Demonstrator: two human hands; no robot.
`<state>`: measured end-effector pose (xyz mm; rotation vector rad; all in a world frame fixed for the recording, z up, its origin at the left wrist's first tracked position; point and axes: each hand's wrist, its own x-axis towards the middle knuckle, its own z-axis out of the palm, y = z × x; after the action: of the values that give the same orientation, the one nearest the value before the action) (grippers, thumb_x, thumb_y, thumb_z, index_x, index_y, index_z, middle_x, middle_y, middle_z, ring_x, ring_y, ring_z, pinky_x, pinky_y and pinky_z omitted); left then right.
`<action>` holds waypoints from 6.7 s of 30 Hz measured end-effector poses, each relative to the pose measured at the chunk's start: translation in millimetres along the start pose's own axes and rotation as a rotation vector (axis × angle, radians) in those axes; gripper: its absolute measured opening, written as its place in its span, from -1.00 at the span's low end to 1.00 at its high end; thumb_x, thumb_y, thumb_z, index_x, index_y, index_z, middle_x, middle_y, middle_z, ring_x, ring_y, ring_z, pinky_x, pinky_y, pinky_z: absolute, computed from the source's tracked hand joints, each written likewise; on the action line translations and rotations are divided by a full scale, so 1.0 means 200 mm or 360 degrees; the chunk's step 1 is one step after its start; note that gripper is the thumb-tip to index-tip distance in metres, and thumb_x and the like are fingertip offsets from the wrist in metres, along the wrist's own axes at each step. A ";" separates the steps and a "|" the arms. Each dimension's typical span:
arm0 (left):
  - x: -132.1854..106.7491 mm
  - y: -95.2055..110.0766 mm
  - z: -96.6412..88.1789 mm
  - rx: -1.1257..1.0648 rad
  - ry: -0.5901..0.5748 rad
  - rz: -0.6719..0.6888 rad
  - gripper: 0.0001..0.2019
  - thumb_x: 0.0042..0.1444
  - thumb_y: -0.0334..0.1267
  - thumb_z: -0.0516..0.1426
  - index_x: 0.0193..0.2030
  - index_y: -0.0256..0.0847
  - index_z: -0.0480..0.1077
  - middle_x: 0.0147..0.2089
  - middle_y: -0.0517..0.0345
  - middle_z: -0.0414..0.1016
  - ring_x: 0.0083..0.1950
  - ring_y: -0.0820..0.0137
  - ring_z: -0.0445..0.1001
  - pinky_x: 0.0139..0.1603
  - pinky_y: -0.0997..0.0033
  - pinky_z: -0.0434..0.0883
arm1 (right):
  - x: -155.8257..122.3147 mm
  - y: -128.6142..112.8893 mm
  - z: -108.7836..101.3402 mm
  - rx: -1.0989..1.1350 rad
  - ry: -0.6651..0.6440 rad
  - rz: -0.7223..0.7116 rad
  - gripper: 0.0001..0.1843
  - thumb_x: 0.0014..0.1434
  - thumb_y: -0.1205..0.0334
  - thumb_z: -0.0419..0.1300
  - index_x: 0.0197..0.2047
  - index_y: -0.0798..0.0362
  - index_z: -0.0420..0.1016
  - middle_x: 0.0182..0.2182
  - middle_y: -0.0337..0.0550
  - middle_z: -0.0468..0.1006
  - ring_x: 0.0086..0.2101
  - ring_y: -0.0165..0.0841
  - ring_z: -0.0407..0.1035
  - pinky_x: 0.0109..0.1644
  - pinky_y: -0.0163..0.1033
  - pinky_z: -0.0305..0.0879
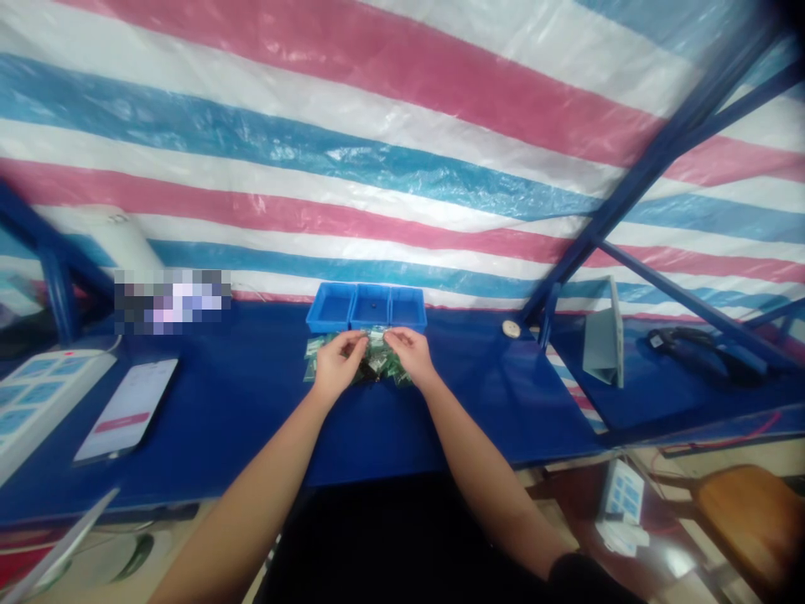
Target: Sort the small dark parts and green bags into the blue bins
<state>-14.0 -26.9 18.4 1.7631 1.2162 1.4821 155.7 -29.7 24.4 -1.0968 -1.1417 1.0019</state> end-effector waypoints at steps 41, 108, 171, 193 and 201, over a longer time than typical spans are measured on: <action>0.00 0.02 -0.02 -0.0103 -0.0106 -0.0021 -0.69 0.18 -0.08 0.13 -0.03 -0.20 0.49 -0.27 0.08 0.60 -0.36 0.38 0.56 -0.27 0.39 0.51 | -0.03 -0.04 -0.02 -0.0200 0.0002 -0.0250 -0.73 0.11 0.08 0.22 -0.17 0.00 0.61 -0.31 -0.15 0.62 -0.34 -0.31 0.46 -0.21 -0.23 0.37; 0.06 -0.01 -0.08 0.1053 0.0115 0.0177 -0.73 0.19 -0.11 0.06 -0.22 -0.16 0.54 -0.48 0.12 0.53 -0.50 0.35 0.44 -0.44 0.46 0.23 | -0.03 0.02 -0.04 -0.1163 0.0030 -0.0457 -0.79 0.14 0.13 0.21 -0.18 -0.06 0.61 -0.23 -0.14 0.59 -0.11 -0.21 0.33 0.04 -0.08 0.18; 0.03 0.01 -0.03 0.0084 -0.0029 -0.0182 -0.68 0.12 -0.01 0.16 -0.20 -0.22 0.54 -0.54 0.23 0.46 -0.50 0.45 0.40 -0.43 0.49 0.36 | -0.02 -0.01 0.00 -0.0171 0.0045 -0.0002 -0.64 0.04 -0.04 0.28 -0.26 0.09 0.61 -0.61 -0.24 0.50 -0.57 -0.40 0.34 -0.47 -0.31 0.26; 0.02 0.02 -0.04 0.0277 -0.0062 0.0022 -0.69 0.14 0.01 0.15 -0.26 -0.21 0.53 -0.58 0.28 0.35 -0.54 0.48 0.30 -0.43 0.49 0.31 | -0.02 0.00 0.00 -0.0108 -0.0070 0.0081 -0.72 0.06 0.02 0.25 -0.33 0.07 0.56 -0.58 -0.24 0.50 -0.59 -0.43 0.31 -0.52 -0.35 0.20; 0.01 0.05 -0.05 0.0133 -0.0114 -0.0189 -0.68 0.14 0.00 0.15 -0.19 -0.21 0.53 -0.56 0.23 0.49 -0.61 0.46 0.38 -0.52 0.49 0.34 | -0.01 -0.01 0.01 0.0007 -0.0090 0.0156 -0.69 0.06 -0.01 0.25 -0.28 0.06 0.58 -0.49 -0.19 0.60 -0.61 -0.44 0.33 -0.53 -0.34 0.19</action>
<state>-20.4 -30.1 30.2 1.7496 1.3387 1.3072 153.7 -32.4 27.0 -1.1363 -1.1396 1.1175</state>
